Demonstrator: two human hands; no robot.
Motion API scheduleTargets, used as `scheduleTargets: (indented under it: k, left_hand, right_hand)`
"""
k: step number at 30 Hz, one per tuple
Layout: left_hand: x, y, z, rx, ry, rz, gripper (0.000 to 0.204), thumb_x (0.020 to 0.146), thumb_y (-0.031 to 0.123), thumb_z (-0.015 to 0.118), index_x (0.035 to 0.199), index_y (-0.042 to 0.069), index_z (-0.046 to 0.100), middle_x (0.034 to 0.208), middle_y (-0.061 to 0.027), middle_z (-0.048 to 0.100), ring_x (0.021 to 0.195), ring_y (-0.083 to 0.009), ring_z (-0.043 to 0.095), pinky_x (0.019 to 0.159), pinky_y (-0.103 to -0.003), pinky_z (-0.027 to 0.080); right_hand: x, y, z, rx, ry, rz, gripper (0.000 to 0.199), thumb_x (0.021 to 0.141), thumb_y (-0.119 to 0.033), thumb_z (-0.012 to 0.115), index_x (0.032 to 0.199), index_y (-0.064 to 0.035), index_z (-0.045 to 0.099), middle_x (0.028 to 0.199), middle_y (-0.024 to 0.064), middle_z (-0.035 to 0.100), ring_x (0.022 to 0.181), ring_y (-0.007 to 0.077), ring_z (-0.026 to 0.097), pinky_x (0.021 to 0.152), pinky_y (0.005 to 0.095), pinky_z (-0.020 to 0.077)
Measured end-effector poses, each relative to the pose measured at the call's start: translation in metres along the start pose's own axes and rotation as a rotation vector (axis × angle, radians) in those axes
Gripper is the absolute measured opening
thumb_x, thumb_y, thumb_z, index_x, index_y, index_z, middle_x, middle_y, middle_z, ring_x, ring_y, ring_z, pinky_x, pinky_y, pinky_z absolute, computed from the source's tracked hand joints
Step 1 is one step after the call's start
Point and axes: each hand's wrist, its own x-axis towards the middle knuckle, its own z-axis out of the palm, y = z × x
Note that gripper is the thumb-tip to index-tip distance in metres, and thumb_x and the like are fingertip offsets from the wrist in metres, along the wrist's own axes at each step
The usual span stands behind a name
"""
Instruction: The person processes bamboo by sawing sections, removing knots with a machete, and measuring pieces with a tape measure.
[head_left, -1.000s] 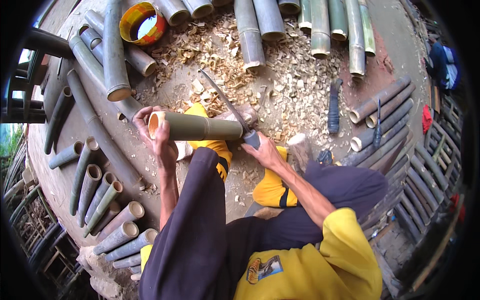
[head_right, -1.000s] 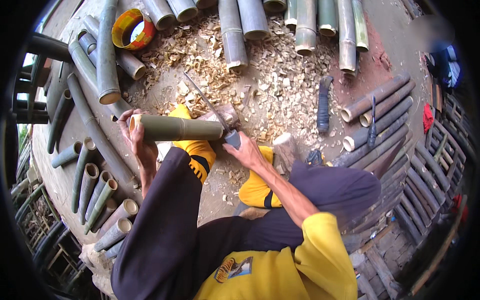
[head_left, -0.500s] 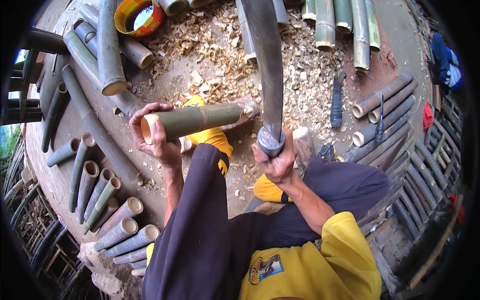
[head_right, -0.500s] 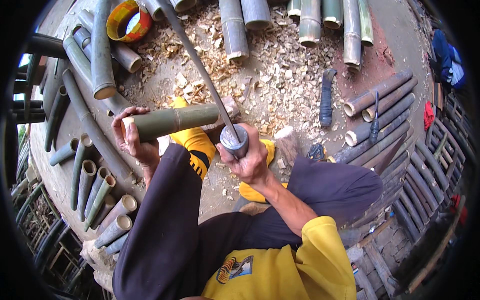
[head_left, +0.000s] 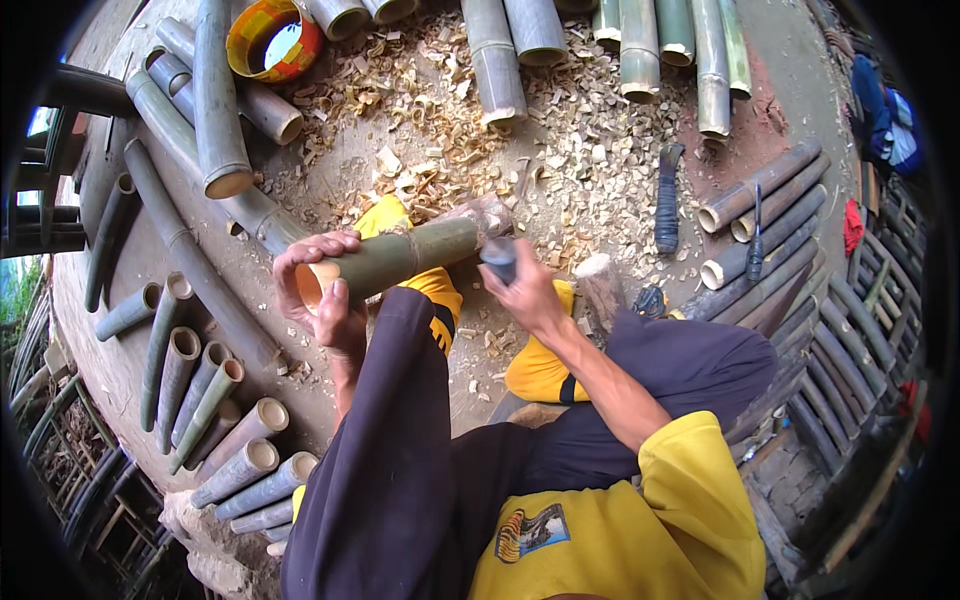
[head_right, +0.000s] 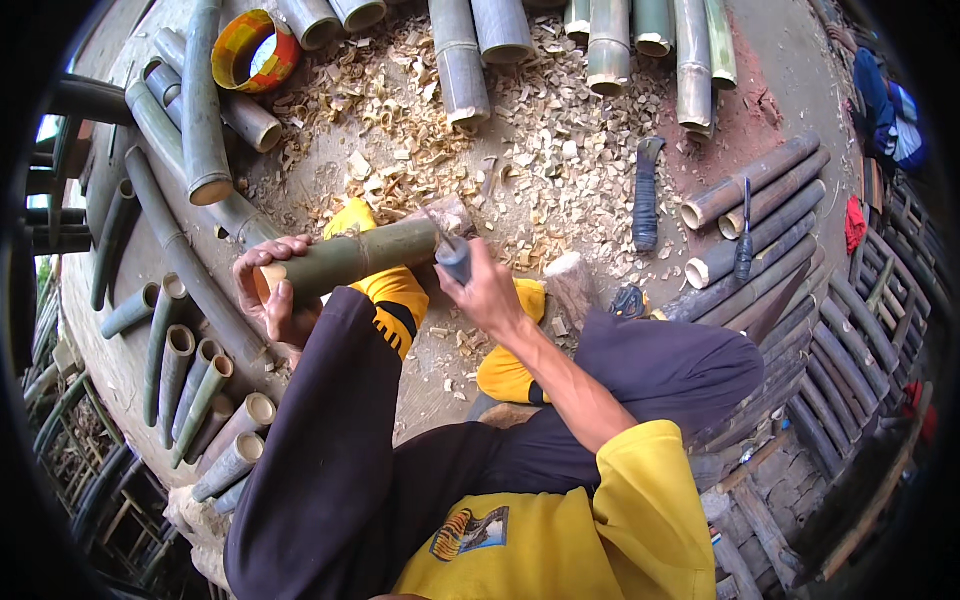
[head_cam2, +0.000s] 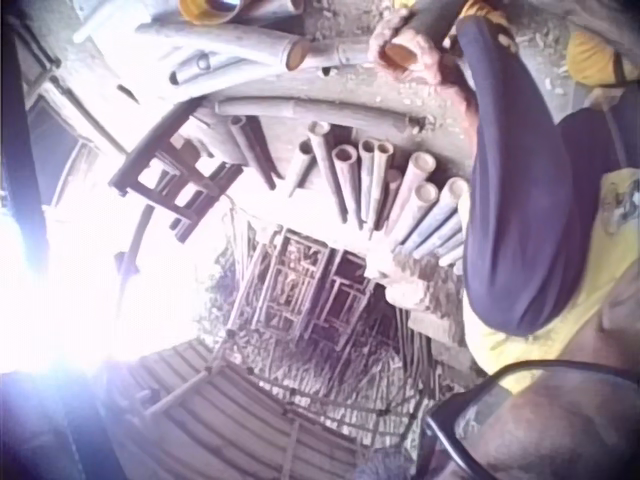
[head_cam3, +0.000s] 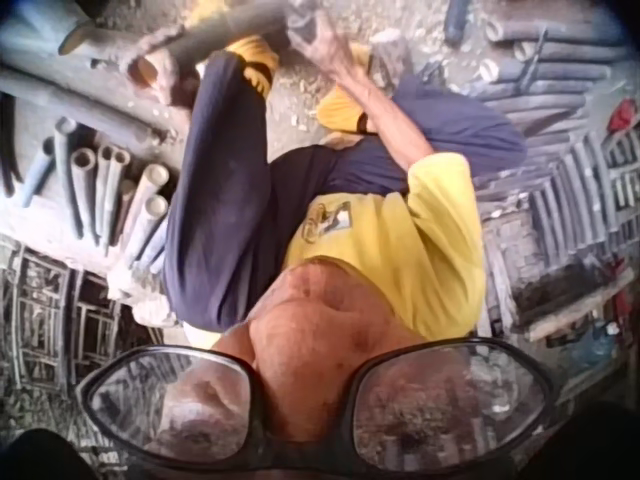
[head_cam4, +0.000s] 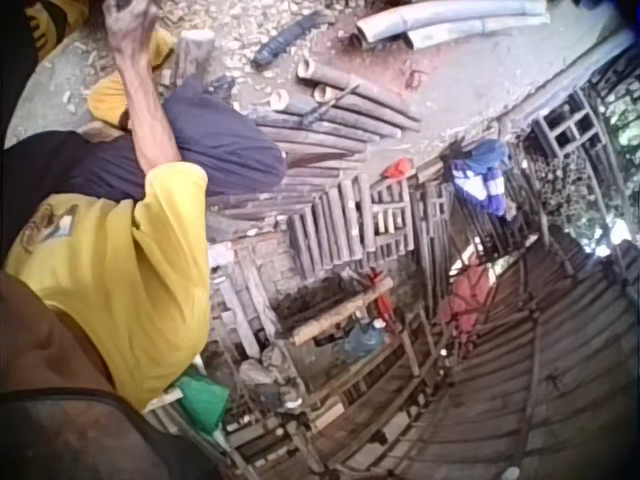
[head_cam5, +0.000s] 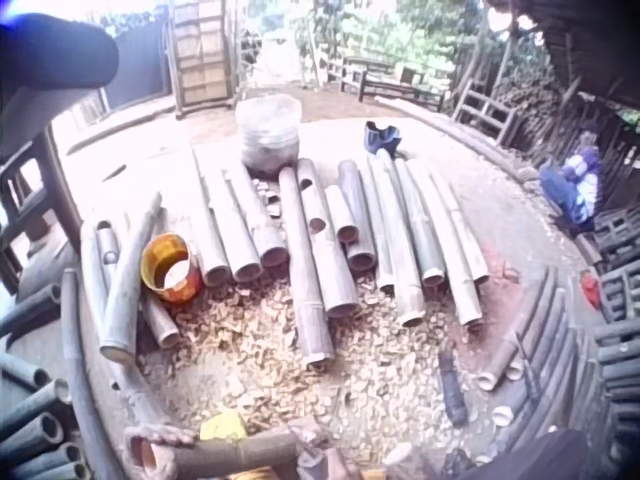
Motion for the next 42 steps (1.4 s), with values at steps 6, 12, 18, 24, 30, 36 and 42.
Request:
scheduleTargets:
  k: [6,12,18,24,30,36,42]
  left_hand:
    - [-0.008,0.003,-0.027,0.014,0.017,-0.031,0.035,0.07,0.019,0.058,0.096,0.0,0.047,0.088,-0.0153,0.052,0.085,-0.0273,0.054,0.085,-0.047,0.046]
    - [-0.006,0.004,-0.005,0.04,-0.014,-0.008,0.034,0.068,0.017,0.061,0.095,0.0,0.048,0.085,-0.0146,0.052,0.081,-0.0275,0.055,0.083,-0.047,0.046]
    - [-0.006,0.008,-0.009,0.028,-0.029,0.052,0.036,0.065,0.018,0.063,0.093,0.0,0.048,0.083,-0.0144,0.052,0.08,-0.0282,0.056,0.082,-0.047,0.046]
    - [-0.007,0.003,-0.014,-0.015,-0.158,0.011,0.036,0.063,0.019,0.063,0.091,0.0,0.048,0.083,-0.0141,0.052,0.08,-0.029,0.056,0.082,-0.047,0.045]
    - [-0.009,0.01,-0.027,-0.031,-0.225,-0.032,0.035,0.063,0.02,0.064,0.088,0.002,0.048,0.083,-0.0141,0.053,0.085,-0.0301,0.055,0.084,-0.05,0.045]
    - [-0.001,0.011,-0.032,-0.047,-0.349,-0.074,0.034,0.062,0.022,0.065,0.083,0.001,0.049,0.082,-0.015,0.053,0.084,-0.031,0.056,0.085,-0.05,0.044]
    - [0.0,0.012,-0.041,0.085,-0.422,-0.123,0.041,0.055,0.027,0.066,0.085,0.003,0.052,0.089,-0.0157,0.048,0.089,-0.0292,0.05,0.084,-0.046,0.043]
  right_hand:
    - [-0.006,-0.016,-0.005,0.076,-0.084,0.006,0.04,0.082,-0.03,0.067,0.097,0.0018,0.05,0.071,0.018,0.063,0.064,0.0279,0.066,0.056,0.0344,0.0522]
    - [0.003,0.01,0.012,-0.138,-0.008,0.012,0.035,0.081,-0.023,0.068,0.098,0.0019,0.051,0.075,0.0167,0.066,0.072,0.0294,0.068,0.06,0.0335,0.0527]
    - [-0.014,-0.045,-0.017,0.071,0.057,-0.143,0.033,0.082,-0.023,0.067,0.098,0.0012,0.051,0.077,0.0161,0.065,0.07,0.0266,0.067,0.06,0.0335,0.0519]
    - [0.016,0.021,-0.001,-0.158,-0.164,0.129,0.036,0.082,-0.026,0.067,0.097,0.0029,0.052,0.075,0.0158,0.065,0.067,0.0241,0.067,0.056,0.033,0.0521]
    - [-0.011,-0.008,-0.006,0.297,0.001,-0.099,0.035,0.083,-0.029,0.066,0.094,-0.0001,0.05,0.072,0.0143,0.065,0.064,0.0239,0.066,0.052,0.0333,0.0526]
    - [0.011,0.024,0.0,-0.058,-0.093,-0.091,0.034,0.082,-0.029,0.066,0.094,-0.0012,0.051,0.074,0.0152,0.065,0.06,0.0264,0.065,0.056,0.0326,0.0545]
    - [-0.004,0.008,0.003,0.09,0.052,-0.169,0.034,0.08,-0.026,0.068,0.095,-0.0006,0.051,0.072,0.0157,0.065,0.064,0.0247,0.067,0.056,0.0325,0.0535]
